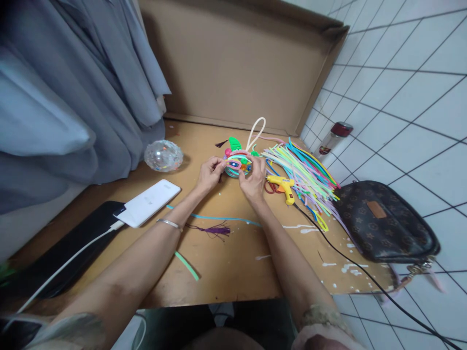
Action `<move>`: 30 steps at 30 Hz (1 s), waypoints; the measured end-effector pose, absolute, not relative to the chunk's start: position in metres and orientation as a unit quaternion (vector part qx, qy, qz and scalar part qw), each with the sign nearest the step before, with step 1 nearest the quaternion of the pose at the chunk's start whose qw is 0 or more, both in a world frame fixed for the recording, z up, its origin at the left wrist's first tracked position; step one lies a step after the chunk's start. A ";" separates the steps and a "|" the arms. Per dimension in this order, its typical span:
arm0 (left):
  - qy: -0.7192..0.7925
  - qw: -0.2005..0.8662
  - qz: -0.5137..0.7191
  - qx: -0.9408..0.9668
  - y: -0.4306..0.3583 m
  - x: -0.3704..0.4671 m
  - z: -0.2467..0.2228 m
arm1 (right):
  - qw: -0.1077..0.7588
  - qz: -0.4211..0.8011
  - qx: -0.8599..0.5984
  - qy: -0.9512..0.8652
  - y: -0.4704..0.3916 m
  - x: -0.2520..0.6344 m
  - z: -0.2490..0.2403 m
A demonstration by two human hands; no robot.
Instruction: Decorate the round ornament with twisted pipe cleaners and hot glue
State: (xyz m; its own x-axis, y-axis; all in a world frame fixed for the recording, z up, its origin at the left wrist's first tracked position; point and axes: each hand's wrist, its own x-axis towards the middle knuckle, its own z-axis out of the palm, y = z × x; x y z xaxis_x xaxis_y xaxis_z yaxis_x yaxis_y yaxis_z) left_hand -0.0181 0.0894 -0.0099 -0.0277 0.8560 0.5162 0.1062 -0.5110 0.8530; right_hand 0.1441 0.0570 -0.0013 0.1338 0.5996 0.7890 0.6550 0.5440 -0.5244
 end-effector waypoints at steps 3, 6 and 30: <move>0.384 0.303 0.601 0.632 0.092 -0.020 -0.011 | 0.563 -0.041 -0.480 -0.671 0.058 0.147 -0.005; 0.378 0.290 0.598 0.644 0.094 -0.021 -0.012 | 0.541 -0.038 -0.486 -0.685 0.060 0.146 -0.009; 0.411 0.267 0.600 0.632 0.101 -0.018 -0.017 | 0.535 -0.033 -0.494 -0.685 0.069 0.143 -0.013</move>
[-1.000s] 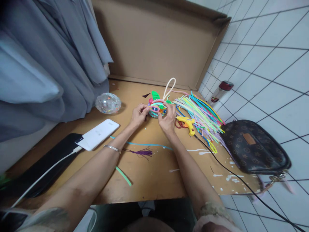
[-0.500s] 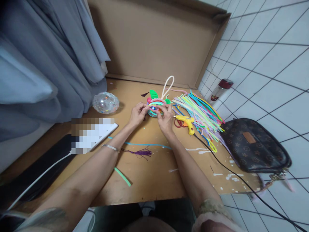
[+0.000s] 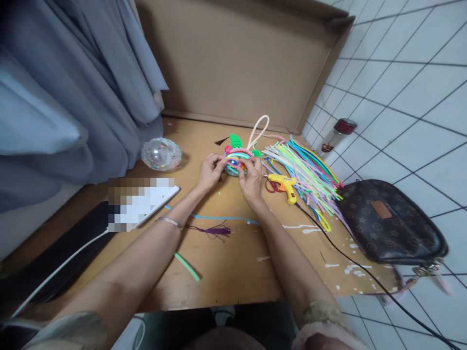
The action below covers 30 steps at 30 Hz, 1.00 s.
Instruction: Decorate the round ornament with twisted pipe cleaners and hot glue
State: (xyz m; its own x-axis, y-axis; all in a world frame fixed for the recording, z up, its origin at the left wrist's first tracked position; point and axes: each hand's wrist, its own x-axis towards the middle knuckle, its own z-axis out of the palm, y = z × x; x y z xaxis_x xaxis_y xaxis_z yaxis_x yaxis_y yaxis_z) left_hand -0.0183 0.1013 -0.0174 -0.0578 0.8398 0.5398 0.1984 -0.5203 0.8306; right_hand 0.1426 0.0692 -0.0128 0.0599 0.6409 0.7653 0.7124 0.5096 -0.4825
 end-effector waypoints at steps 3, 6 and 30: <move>0.408 0.253 0.610 0.631 0.104 -0.018 -0.020 | 0.526 -0.054 -0.501 -0.686 0.067 0.141 -0.012; 0.408 0.254 0.611 0.629 0.105 -0.017 -0.022 | 0.514 -0.068 -0.506 -0.690 0.065 0.140 -0.010; 0.413 0.283 0.602 0.622 0.106 -0.017 -0.020 | 0.495 -0.084 -0.515 -0.695 0.064 0.137 -0.012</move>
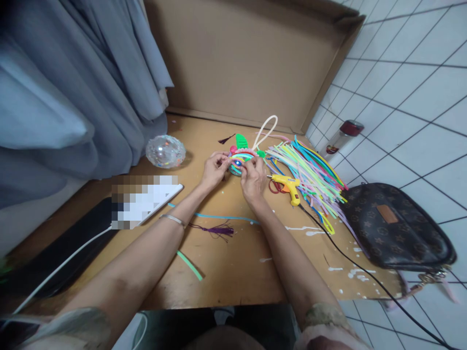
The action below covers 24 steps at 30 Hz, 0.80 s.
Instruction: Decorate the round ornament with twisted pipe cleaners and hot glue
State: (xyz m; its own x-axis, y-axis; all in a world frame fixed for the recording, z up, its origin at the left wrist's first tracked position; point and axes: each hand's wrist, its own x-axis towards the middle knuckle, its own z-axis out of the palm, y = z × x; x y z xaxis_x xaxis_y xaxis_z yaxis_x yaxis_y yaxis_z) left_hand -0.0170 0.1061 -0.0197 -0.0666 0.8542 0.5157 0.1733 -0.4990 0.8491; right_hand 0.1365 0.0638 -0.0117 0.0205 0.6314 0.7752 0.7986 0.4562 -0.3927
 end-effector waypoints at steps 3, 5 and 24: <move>0.412 0.277 0.599 0.628 0.108 -0.017 -0.023 | 0.501 -0.071 -0.515 -0.692 0.065 0.138 -0.013; 0.411 0.272 0.594 0.636 0.109 -0.016 -0.026 | 0.507 -0.068 -0.514 -0.689 0.067 0.139 -0.015; 0.416 0.270 0.602 0.626 0.118 -0.014 -0.035 | 0.629 0.134 -0.529 -0.554 0.103 0.161 -0.035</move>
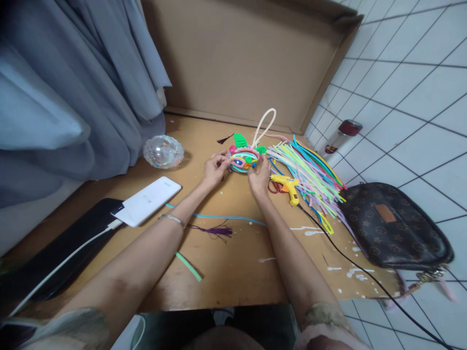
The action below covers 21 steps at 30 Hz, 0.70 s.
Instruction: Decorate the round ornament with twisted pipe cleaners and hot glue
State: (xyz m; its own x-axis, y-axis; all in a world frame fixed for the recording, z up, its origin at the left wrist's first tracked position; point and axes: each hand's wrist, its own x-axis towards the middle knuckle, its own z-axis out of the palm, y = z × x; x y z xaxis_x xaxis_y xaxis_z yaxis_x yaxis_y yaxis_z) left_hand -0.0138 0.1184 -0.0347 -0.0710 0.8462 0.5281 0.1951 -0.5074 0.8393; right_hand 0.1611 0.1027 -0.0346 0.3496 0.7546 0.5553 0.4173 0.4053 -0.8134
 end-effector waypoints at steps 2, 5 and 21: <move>0.406 0.298 0.599 0.623 0.118 -0.013 -0.034 | 0.627 0.232 -0.484 -0.565 0.107 0.162 -0.039; 0.398 0.330 0.595 0.615 0.115 -0.013 -0.031 | 0.617 0.296 -0.450 -0.574 0.106 0.162 -0.041; 0.437 0.240 0.573 0.651 0.105 -0.019 -0.032 | 0.570 0.104 -0.551 -0.601 0.091 0.169 -0.035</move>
State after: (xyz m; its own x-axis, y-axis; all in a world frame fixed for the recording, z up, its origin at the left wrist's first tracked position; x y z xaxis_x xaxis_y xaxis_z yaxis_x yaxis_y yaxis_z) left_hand -0.0188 0.1045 -0.0318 -0.0385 0.8430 0.5366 0.2931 -0.5038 0.8126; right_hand 0.1688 0.0914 -0.0350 0.2561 0.7808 0.5698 0.5438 0.3709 -0.7528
